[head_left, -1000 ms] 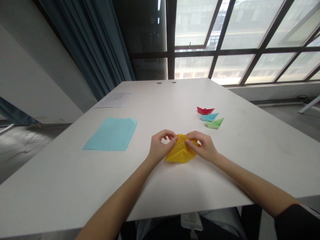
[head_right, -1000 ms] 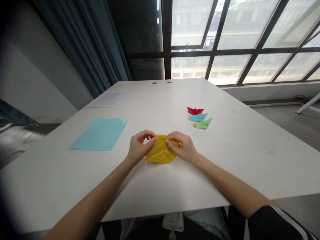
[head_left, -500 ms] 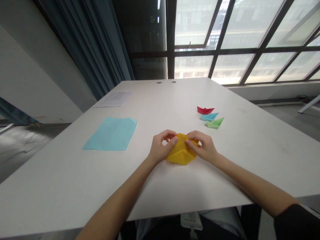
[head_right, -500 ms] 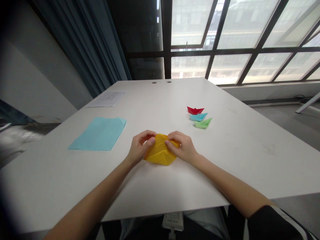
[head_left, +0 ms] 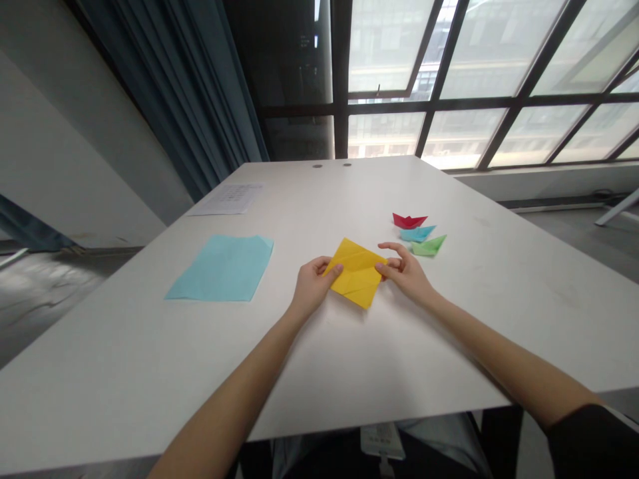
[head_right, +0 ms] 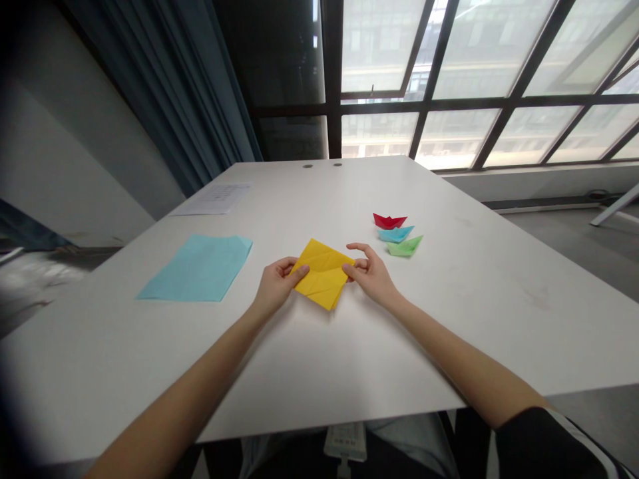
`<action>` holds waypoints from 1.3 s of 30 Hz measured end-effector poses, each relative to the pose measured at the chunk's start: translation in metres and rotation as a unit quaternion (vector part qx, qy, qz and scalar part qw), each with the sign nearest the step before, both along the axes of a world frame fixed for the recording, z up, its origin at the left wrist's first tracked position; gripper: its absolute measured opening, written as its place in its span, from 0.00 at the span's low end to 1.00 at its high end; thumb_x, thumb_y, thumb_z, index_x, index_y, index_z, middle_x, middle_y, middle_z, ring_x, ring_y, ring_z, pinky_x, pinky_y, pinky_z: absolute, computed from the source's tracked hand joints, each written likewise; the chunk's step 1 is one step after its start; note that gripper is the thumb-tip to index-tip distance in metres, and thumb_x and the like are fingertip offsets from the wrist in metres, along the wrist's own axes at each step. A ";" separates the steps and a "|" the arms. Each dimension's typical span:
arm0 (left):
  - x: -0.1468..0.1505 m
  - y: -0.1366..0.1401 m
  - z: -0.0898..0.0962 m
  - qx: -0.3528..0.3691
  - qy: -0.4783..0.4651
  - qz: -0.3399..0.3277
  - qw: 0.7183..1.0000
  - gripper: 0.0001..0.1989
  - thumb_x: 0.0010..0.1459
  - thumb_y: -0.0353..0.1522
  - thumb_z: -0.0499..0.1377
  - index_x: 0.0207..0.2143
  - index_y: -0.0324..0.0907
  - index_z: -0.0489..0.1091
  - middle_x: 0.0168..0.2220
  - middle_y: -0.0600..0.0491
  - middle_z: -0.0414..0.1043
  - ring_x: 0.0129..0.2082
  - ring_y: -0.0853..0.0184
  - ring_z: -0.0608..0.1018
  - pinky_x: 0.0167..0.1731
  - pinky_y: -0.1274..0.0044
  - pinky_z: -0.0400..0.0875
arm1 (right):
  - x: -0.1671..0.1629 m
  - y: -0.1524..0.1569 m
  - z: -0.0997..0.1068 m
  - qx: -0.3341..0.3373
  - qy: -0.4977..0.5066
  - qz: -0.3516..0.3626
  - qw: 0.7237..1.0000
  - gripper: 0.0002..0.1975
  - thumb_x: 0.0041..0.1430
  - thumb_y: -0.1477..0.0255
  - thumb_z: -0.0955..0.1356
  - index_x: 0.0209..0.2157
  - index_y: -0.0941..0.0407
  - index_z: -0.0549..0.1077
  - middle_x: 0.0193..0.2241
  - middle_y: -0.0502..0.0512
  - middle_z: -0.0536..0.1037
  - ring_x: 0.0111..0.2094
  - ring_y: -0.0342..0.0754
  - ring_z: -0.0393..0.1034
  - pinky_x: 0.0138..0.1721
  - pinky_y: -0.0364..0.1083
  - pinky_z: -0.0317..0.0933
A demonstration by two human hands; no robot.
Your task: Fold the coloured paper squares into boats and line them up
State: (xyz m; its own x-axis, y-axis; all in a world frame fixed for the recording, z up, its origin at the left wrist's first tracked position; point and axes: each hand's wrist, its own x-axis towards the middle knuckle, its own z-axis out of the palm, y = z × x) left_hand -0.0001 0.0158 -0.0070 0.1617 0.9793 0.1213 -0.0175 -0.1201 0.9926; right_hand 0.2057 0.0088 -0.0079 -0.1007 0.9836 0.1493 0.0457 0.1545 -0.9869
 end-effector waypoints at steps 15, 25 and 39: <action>-0.001 0.002 0.000 0.022 0.029 0.011 0.999 0.16 0.45 0.34 0.62 0.37 0.39 0.67 0.28 0.55 0.69 0.28 0.72 0.73 0.30 0.80 0.66 | 0.000 -0.010 -0.002 -0.067 -0.036 0.202 0.976 0.36 0.49 0.64 0.70 0.55 0.50 0.48 0.27 0.47 0.71 0.27 0.43 0.67 0.26 0.41 0.60; -0.008 0.003 -0.003 0.126 0.254 0.024 0.959 0.07 0.51 0.29 0.54 0.31 0.40 0.70 0.33 0.52 0.69 0.28 0.71 0.71 0.31 0.78 0.67 | 0.013 0.009 -0.014 -0.035 -0.087 0.053 0.994 0.34 0.47 0.68 0.69 0.55 0.54 0.51 0.21 0.43 0.68 0.22 0.41 0.65 0.23 0.40 0.59; 0.007 -0.016 0.001 0.309 0.586 -0.128 0.738 0.11 0.58 0.34 0.49 0.32 0.40 0.69 0.36 0.49 0.71 0.40 0.63 0.71 0.44 0.67 0.60 | 0.013 0.010 -0.019 0.265 -0.334 -0.055 0.903 0.10 0.54 0.71 0.64 0.39 0.56 0.71 0.43 0.60 0.69 0.45 0.51 0.64 0.46 0.53 0.60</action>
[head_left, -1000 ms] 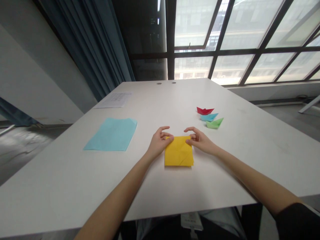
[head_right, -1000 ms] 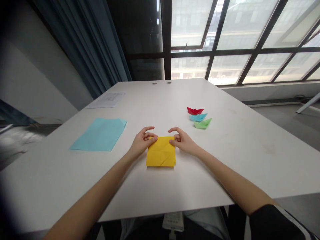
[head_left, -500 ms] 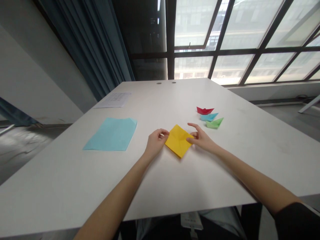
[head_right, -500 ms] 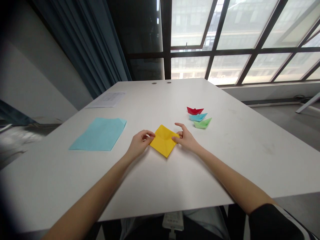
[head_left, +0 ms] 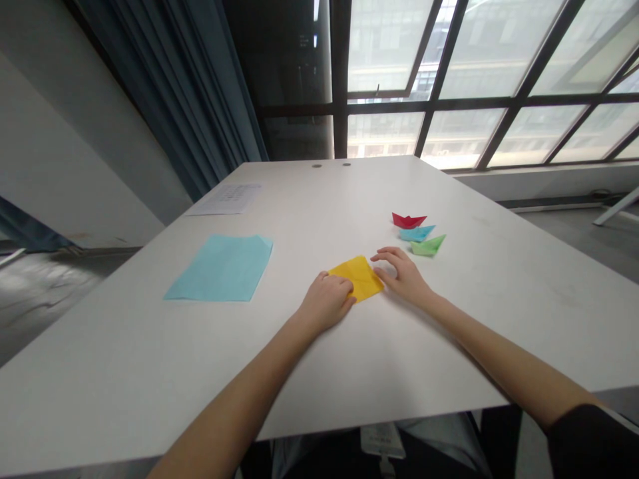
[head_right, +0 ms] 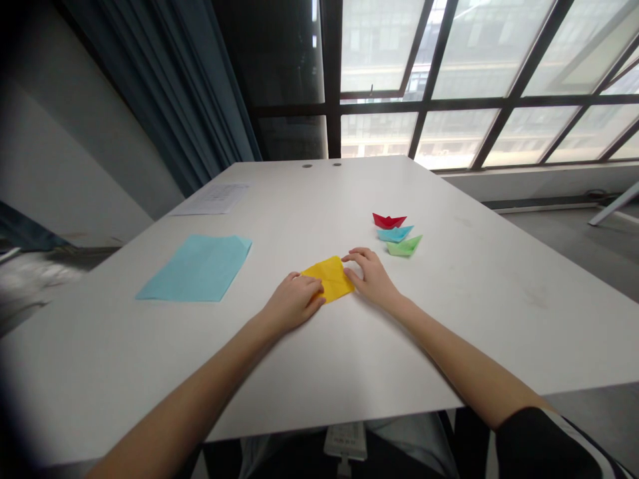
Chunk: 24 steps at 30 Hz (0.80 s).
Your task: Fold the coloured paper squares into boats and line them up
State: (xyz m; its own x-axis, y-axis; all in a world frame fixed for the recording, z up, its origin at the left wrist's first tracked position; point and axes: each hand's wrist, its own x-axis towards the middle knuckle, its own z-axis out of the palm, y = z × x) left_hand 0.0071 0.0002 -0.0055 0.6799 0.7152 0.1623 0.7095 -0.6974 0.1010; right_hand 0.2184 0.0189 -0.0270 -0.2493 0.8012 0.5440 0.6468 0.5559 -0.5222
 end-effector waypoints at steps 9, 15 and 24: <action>0.007 -0.002 -0.014 -0.006 0.005 0.045 0.999 0.18 0.60 0.35 0.45 0.49 0.39 0.63 0.52 0.43 0.63 0.52 0.59 0.64 0.49 0.66 0.58 | -0.010 -0.005 -0.004 -0.035 -0.152 0.081 0.985 0.09 0.56 0.74 0.62 0.35 0.55 0.74 0.38 0.56 0.76 0.40 0.49 0.68 0.44 0.51 0.60; 0.005 0.004 -0.027 -0.073 0.028 0.067 0.995 0.28 0.61 0.43 0.38 0.61 0.40 0.47 0.63 0.45 0.45 0.62 0.59 0.50 0.56 0.61 0.46 | -0.009 -0.003 -0.005 -0.040 -0.178 0.072 0.981 0.11 0.57 0.72 0.62 0.40 0.56 0.73 0.39 0.57 0.76 0.42 0.50 0.68 0.45 0.51 0.59; 0.001 0.006 -0.028 -0.075 0.037 0.137 0.987 0.41 0.54 0.55 0.36 0.62 0.38 0.43 0.64 0.41 0.38 0.62 0.52 0.45 0.55 0.52 0.43 | -0.007 -0.002 -0.005 -0.060 -0.208 0.059 0.975 0.14 0.57 0.67 0.64 0.43 0.55 0.72 0.44 0.57 0.75 0.45 0.50 0.66 0.47 0.52 0.57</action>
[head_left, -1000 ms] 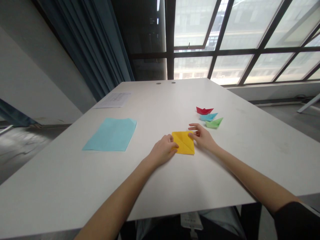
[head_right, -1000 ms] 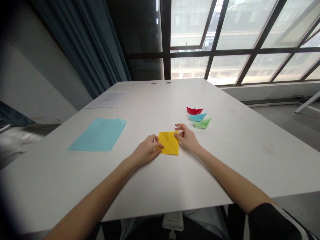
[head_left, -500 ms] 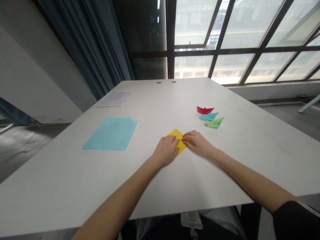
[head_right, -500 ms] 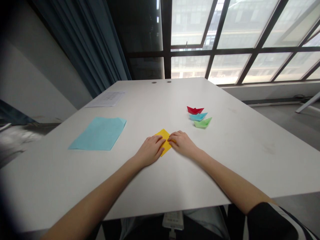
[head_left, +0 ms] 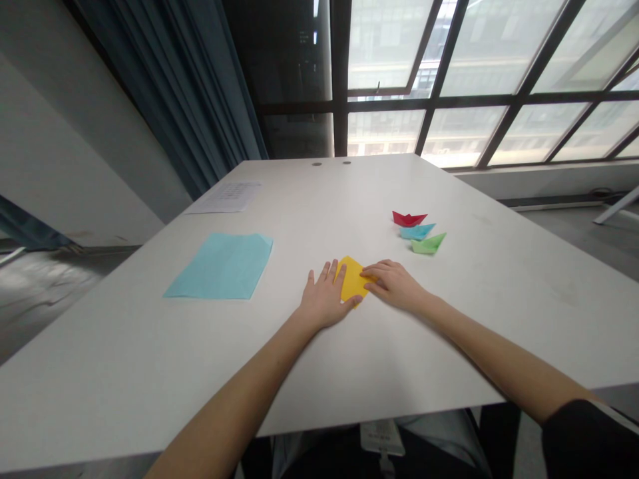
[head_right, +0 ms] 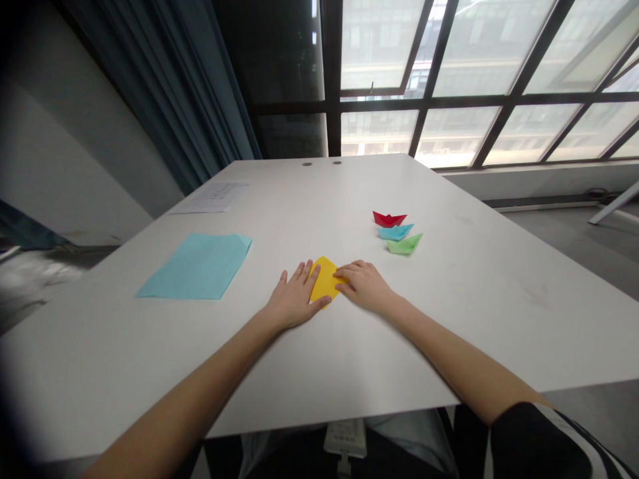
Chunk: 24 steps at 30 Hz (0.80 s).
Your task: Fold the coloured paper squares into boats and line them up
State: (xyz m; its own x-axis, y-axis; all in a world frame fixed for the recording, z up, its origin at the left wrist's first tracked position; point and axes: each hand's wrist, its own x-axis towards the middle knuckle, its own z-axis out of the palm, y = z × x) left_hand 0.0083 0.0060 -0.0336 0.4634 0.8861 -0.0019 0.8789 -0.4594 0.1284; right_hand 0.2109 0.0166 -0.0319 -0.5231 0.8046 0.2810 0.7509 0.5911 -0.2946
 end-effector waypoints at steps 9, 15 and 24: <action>-0.018 0.009 0.003 -0.029 0.004 0.030 0.999 0.30 0.61 0.46 0.37 0.62 0.42 0.43 0.64 0.46 0.39 0.63 0.53 0.44 0.55 0.53 0.44 | 0.004 0.001 0.000 0.011 -0.007 -0.014 1.000 0.12 0.59 0.67 0.62 0.41 0.52 0.74 0.42 0.55 0.76 0.44 0.50 0.66 0.46 0.52 0.57; -0.025 0.011 0.009 -0.014 0.009 0.050 0.999 0.27 0.61 0.43 0.40 0.60 0.44 0.50 0.63 0.46 0.45 0.62 0.51 0.47 0.54 0.51 0.44 | 0.011 0.005 -0.003 0.006 -0.023 -0.049 0.999 0.15 0.59 0.66 0.62 0.46 0.54 0.70 0.43 0.56 0.75 0.45 0.53 0.65 0.45 0.52 0.57; -0.023 0.014 0.012 0.090 -0.086 0.031 0.992 0.20 0.54 0.40 0.53 0.49 0.43 0.64 0.51 0.46 0.64 0.53 0.57 0.63 0.51 0.64 0.57 | 0.018 0.010 -0.007 0.004 0.009 -0.063 0.998 0.18 0.57 0.65 0.63 0.47 0.57 0.68 0.44 0.59 0.73 0.46 0.54 0.64 0.47 0.53 0.56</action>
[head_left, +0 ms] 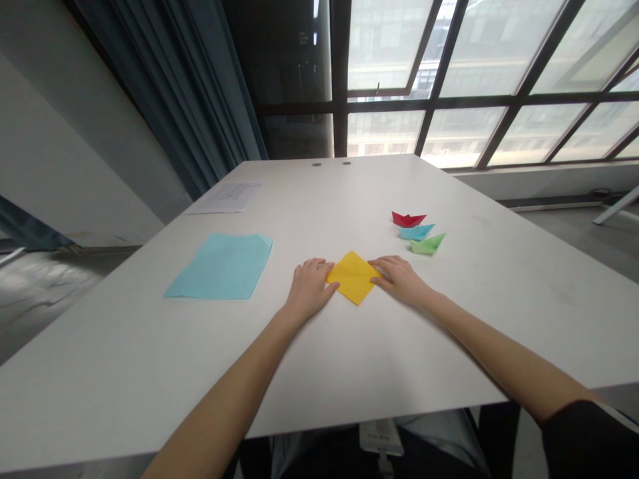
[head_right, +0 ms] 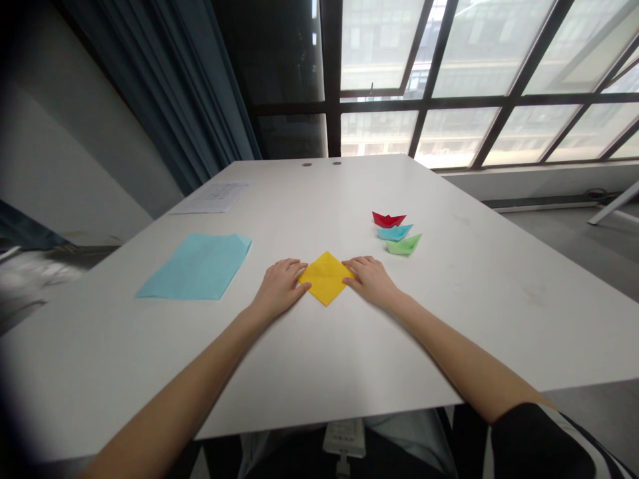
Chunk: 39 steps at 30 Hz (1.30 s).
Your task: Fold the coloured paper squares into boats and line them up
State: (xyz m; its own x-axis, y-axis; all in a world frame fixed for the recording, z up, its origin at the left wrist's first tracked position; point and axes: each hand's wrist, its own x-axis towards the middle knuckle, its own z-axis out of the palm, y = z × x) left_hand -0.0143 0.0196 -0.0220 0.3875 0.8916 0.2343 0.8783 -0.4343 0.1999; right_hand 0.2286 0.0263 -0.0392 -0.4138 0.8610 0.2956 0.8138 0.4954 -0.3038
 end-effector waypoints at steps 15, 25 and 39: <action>0.000 0.002 -0.002 0.048 -0.057 -0.094 0.993 0.16 0.50 0.23 0.53 0.40 0.43 0.71 0.41 0.50 0.70 0.43 0.63 0.68 0.43 0.69 0.62 | -0.003 -0.003 0.001 0.027 0.051 0.087 0.995 0.13 0.49 0.82 0.61 0.34 0.56 0.70 0.34 0.54 0.75 0.37 0.49 0.66 0.41 0.48 0.56; 0.009 -0.004 0.003 0.033 0.016 -0.125 0.991 0.11 0.56 0.28 0.50 0.35 0.41 0.73 0.34 0.49 0.73 0.36 0.63 0.71 0.37 0.70 0.62 | -0.008 -0.010 0.008 0.012 -0.016 0.071 0.997 0.11 0.57 0.74 0.61 0.37 0.55 0.73 0.37 0.55 0.75 0.40 0.50 0.65 0.41 0.49 0.54; 0.022 -0.013 0.010 0.028 0.058 -0.105 0.992 0.12 0.57 0.36 0.51 0.36 0.41 0.71 0.36 0.49 0.72 0.37 0.62 0.71 0.35 0.72 0.63 | -0.022 -0.022 0.020 -0.014 -0.080 0.050 0.995 0.17 0.59 0.64 0.61 0.47 0.55 0.69 0.42 0.58 0.72 0.43 0.50 0.63 0.44 0.50 0.53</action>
